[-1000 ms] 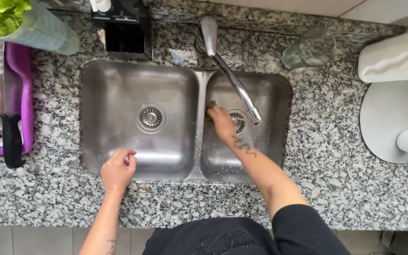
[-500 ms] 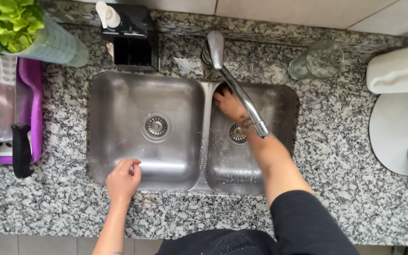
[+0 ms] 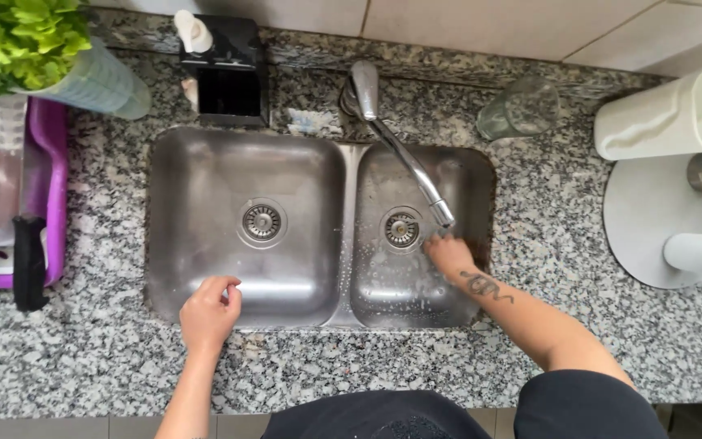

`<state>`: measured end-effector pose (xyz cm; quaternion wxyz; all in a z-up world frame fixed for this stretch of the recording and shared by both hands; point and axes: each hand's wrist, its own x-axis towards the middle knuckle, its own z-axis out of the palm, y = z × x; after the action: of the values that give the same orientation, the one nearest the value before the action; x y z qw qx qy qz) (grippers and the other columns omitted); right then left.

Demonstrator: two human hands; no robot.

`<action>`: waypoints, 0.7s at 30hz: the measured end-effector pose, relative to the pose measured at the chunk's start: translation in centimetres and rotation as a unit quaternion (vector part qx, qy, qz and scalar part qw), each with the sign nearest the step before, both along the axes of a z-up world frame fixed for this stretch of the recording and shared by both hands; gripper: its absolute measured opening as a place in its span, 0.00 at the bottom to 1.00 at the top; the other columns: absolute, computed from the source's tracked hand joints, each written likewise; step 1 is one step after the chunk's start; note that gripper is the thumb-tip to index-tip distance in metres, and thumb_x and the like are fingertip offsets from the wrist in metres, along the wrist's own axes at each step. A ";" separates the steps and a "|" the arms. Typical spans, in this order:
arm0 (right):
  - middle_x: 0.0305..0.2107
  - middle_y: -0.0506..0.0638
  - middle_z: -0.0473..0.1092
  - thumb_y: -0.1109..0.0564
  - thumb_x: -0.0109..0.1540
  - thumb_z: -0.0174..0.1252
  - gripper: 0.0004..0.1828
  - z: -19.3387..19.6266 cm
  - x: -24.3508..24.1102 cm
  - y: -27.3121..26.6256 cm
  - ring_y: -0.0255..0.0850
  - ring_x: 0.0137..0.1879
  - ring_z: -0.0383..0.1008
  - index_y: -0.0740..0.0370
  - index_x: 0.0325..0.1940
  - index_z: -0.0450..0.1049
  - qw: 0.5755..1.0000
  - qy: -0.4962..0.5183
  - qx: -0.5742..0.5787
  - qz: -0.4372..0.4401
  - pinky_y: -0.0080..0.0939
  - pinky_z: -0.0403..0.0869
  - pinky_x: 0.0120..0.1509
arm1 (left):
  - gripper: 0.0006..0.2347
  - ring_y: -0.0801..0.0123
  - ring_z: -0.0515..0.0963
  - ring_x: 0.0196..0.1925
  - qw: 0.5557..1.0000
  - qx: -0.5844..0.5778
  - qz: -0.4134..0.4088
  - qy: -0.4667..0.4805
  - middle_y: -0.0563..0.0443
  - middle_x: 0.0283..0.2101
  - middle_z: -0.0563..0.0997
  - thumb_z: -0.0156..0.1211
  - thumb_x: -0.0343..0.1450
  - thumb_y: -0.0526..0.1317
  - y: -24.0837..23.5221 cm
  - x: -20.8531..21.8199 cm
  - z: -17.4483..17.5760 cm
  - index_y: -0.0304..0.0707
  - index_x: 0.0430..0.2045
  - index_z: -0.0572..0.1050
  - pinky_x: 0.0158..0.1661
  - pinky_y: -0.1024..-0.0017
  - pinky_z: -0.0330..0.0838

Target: Cleaning a kitchen sink with a sponge and water, then checking a pot of sauce on a stove.

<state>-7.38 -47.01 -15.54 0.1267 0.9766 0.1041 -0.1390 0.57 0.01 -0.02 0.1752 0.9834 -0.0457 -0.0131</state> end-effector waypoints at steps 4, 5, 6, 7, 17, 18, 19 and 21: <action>0.30 0.57 0.69 0.51 0.62 0.46 0.12 1.8 7.1 -2.7 0.54 0.32 0.74 0.59 0.39 0.72 0.959 0.083 0.079 -0.261 0.52 0.74 0.33 | 0.04 0.74 0.78 0.23 1.000 -0.005 -0.004 -0.013 0.66 0.22 0.75 0.55 0.61 0.40 -0.1 -0.1 0.0 0.60 0.20 0.75 0.26 0.75 0.72; 0.35 0.63 0.64 0.45 0.64 0.42 0.19 1.0 10.0 -4.2 0.64 0.37 0.74 0.61 0.49 0.66 0.903 0.030 0.154 -0.400 0.59 0.74 0.37 | 0.04 0.74 0.78 0.23 1.000 -0.001 0.000 -0.017 0.66 0.22 0.75 0.56 0.61 0.40 -0.2 0.0 0.0 0.60 0.20 0.74 0.26 0.76 0.72; 0.35 0.63 0.64 0.45 0.64 0.42 0.19 0.1 11.1 -3.6 0.64 0.37 0.74 0.61 0.49 0.66 0.905 0.030 0.157 -0.395 0.59 0.74 0.37 | 0.04 0.74 0.78 0.23 1.000 0.002 0.007 -0.019 0.66 0.22 0.75 0.56 0.61 0.40 -0.1 0.1 -0.3 0.60 0.20 0.74 0.26 0.76 0.72; 0.37 0.59 0.64 0.45 0.61 0.51 0.17 -0.9 12.1 -3.2 0.60 0.38 0.73 0.58 0.47 0.68 0.879 -0.090 0.171 -0.436 0.58 0.74 0.40 | 0.04 0.75 0.78 0.23 1.000 0.001 0.009 -0.024 0.67 0.22 0.75 0.56 0.61 0.40 -0.1 0.2 -0.6 0.61 0.19 0.74 0.26 0.76 0.72; 0.46 0.66 0.68 0.36 0.62 0.38 0.29 -8.5 16.0 7.8 0.65 0.50 0.68 0.60 0.55 0.63 0.730 -0.051 0.334 -0.595 0.59 0.65 0.52 | 0.07 0.74 0.75 0.25 0.998 -0.016 0.001 0.063 0.67 0.30 0.77 0.50 0.62 0.38 0.2 0.3 -0.4 0.56 0.24 0.76 0.25 0.69 0.66; 0.46 0.66 0.68 0.36 0.62 0.38 0.29 -7.8 15.6 5.3 0.65 0.50 0.68 0.60 0.55 0.63 0.724 -0.061 0.339 -0.598 0.59 0.65 0.52 | 0.07 0.74 0.75 0.25 0.998 -0.016 -0.007 0.055 0.67 0.30 0.77 0.50 0.62 0.38 -0.3 0.7 -0.3 0.56 0.24 0.76 0.25 0.69 0.66; 0.39 0.61 0.69 0.50 0.55 0.45 0.20 -7.0 15.1 2.9 0.58 0.45 0.69 0.60 0.47 0.69 0.732 -0.241 0.320 -0.551 0.52 0.67 0.49 | 0.07 0.75 0.75 0.25 0.997 -0.014 0.003 0.081 0.67 0.30 0.77 0.49 0.63 0.39 -0.7 1.2 -0.2 0.55 0.24 0.77 0.25 0.70 0.66; 0.33 0.56 0.71 0.63 0.49 0.51 0.16 -6.1 12.2 1.0 0.51 0.39 0.71 0.60 0.39 0.75 0.717 -0.398 0.282 -0.498 0.45 0.68 0.46 | 0.08 0.76 0.74 0.24 0.992 -0.003 0.008 0.125 0.67 0.30 0.77 0.48 0.64 0.39 -0.1 0.2 0.4 0.55 0.24 0.77 0.26 0.71 0.66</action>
<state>4.87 -46.02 -21.61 -0.2127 0.8430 -0.4228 0.2557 0.76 -0.04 0.42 0.1822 0.9738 -0.0158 -0.1349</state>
